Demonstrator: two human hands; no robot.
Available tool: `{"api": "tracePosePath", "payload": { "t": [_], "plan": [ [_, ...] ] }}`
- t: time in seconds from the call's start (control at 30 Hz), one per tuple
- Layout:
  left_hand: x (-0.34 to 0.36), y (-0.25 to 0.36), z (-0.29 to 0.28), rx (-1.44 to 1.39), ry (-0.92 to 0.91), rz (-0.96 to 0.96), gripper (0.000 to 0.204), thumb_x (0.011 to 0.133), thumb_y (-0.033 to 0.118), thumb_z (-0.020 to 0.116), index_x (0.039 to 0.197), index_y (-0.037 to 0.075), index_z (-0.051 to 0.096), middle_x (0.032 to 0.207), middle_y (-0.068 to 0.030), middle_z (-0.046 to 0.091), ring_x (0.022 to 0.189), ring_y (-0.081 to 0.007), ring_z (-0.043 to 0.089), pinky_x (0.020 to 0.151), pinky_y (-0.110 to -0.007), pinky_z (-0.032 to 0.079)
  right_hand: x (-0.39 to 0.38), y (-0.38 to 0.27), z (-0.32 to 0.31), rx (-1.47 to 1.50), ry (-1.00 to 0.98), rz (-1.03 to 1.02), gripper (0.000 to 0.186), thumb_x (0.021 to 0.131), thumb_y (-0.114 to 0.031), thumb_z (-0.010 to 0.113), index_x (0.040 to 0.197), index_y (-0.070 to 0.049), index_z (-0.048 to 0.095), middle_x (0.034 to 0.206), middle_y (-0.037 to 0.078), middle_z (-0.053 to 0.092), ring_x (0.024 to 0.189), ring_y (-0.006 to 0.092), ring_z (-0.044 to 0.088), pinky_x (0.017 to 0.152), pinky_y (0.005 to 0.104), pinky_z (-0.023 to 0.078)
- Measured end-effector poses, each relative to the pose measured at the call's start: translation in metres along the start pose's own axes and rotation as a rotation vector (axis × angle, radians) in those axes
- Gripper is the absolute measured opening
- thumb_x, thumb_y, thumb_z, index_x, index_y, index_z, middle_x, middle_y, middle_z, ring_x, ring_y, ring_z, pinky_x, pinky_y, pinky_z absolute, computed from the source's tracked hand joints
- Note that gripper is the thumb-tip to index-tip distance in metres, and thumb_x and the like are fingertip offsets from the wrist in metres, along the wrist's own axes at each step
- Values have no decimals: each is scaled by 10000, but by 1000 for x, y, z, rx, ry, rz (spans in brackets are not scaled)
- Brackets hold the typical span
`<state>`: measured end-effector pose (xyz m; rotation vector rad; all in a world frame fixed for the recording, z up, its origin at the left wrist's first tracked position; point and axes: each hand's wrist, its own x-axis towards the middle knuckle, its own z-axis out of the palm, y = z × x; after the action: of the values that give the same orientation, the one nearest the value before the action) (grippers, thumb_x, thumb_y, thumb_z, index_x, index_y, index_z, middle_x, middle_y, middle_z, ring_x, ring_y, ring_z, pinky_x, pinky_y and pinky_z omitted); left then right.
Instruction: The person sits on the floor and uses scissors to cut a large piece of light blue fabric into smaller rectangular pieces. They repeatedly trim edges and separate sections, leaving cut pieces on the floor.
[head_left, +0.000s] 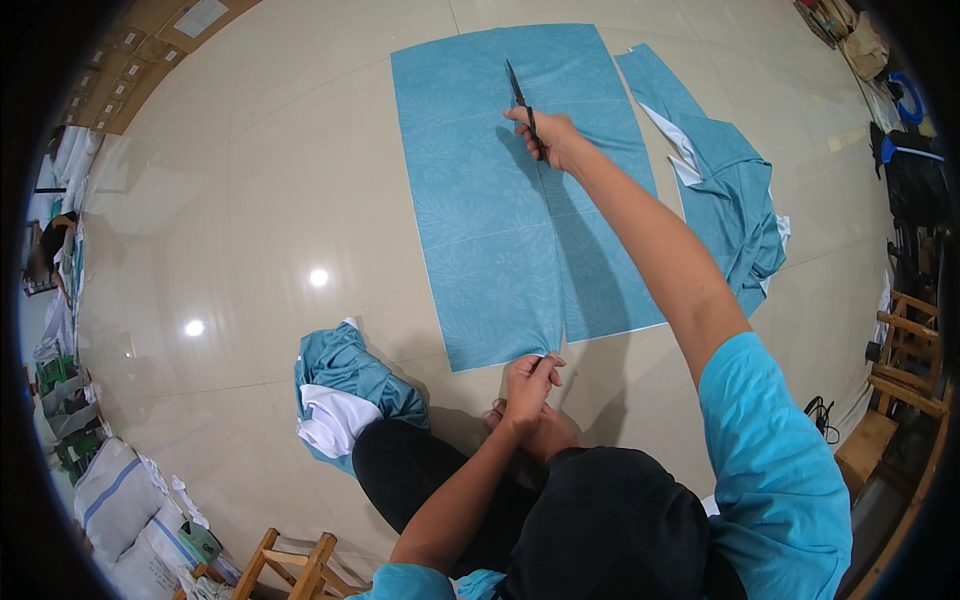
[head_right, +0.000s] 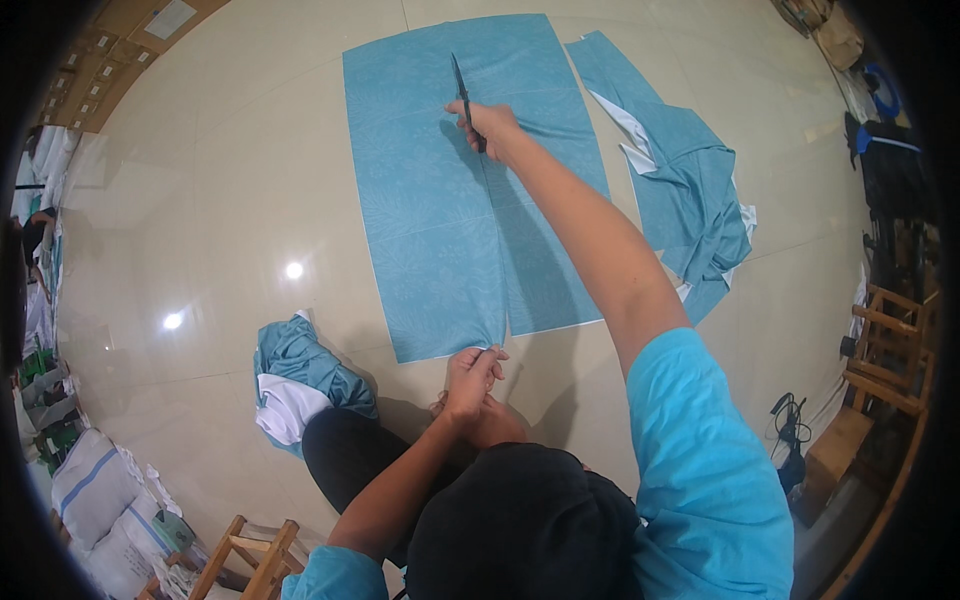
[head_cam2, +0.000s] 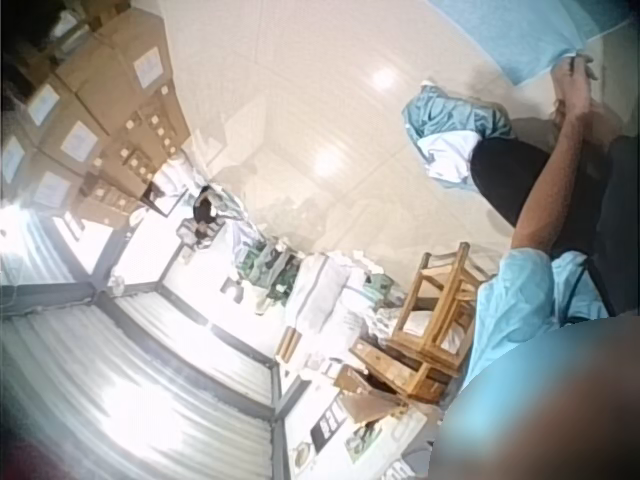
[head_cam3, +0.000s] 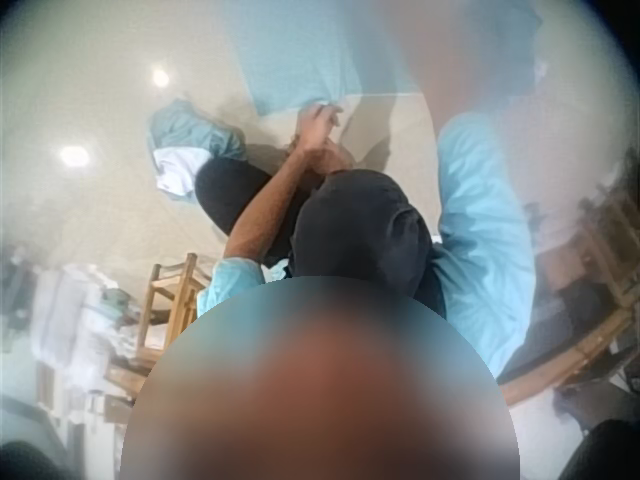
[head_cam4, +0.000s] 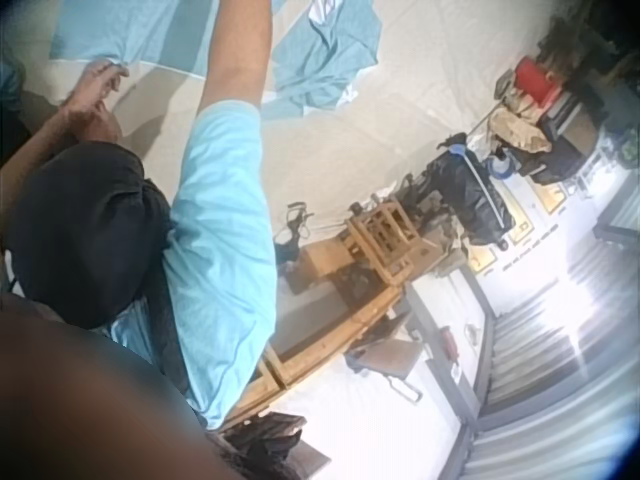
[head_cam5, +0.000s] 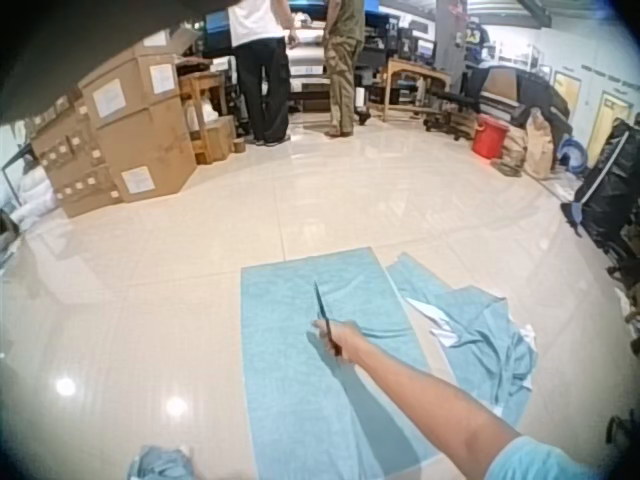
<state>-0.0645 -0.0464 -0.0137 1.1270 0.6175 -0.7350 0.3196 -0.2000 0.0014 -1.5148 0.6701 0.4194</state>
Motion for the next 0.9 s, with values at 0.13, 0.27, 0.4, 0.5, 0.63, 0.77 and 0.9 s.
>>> {"api": "tracePosePath", "payload": {
  "t": [0.13, 0.27, 0.4, 0.5, 0.63, 0.77, 0.9],
  "plan": [
    [2, -2, 0, -3, 4, 1, 266, 1092, 206, 651, 993, -18, 753, 699, -2, 609, 529, -15, 385, 500, -213, 289, 7, -7, 1, -1, -8, -17, 409, 827, -377, 916, 873, -41, 689, 705, 19, 570, 583, 122, 522, 497, 286, 426],
    [3, -4, -1, -11, 5, 2, 263, 1092, 202, 652, 992, -18, 755, 695, -4, 613, 524, -15, 392, 497, -215, 291, 12, -13, 1, -5, -9, -16, 371, 846, -320, 902, 886, -21, 686, 728, 32, 573, 602, 129, 526, 520, 297, 437],
    [4, -5, -1, -1, 8, -5, 261, 1091, 201, 656, 993, -20, 755, 692, -7, 614, 517, -14, 388, 492, -216, 285, 14, -16, 2, -17, 2, -11, 353, 852, -301, 900, 883, -22, 686, 721, 35, 576, 591, 125, 523, 515, 292, 433],
    [3, -4, -1, -5, 12, -17, 263, 1090, 204, 657, 993, -21, 753, 693, -9, 615, 515, -14, 384, 488, -218, 279, 15, -16, 2, -31, 4, -21, 346, 858, -294, 896, 886, -20, 688, 712, 31, 574, 590, 120, 523, 510, 286, 434],
    [2, -4, 0, -17, 17, -26, 263, 1091, 204, 656, 993, -21, 750, 699, -10, 617, 510, -14, 374, 483, -221, 270, 18, -15, 3, -30, -1, -22, 319, 851, -261, 906, 867, -28, 689, 732, 38, 608, 601, 116, 539, 506, 282, 440],
    [3, -4, -1, -5, 9, -23, 257, 1092, 196, 652, 996, -22, 748, 702, -9, 617, 508, -13, 365, 481, -223, 266, 21, -13, 2, -54, 1, -24, 296, 840, -230, 916, 846, -39, 691, 750, 47, 638, 601, 117, 553, 506, 285, 448],
    [3, -4, -1, 6, 13, -20, 255, 1095, 195, 647, 1001, -20, 747, 702, -7, 617, 508, -12, 368, 483, -221, 263, 23, -13, 1, -60, 1, -22, 310, 848, -248, 912, 852, -31, 691, 739, 40, 627, 594, 118, 554, 506, 286, 451]
  ]
}}
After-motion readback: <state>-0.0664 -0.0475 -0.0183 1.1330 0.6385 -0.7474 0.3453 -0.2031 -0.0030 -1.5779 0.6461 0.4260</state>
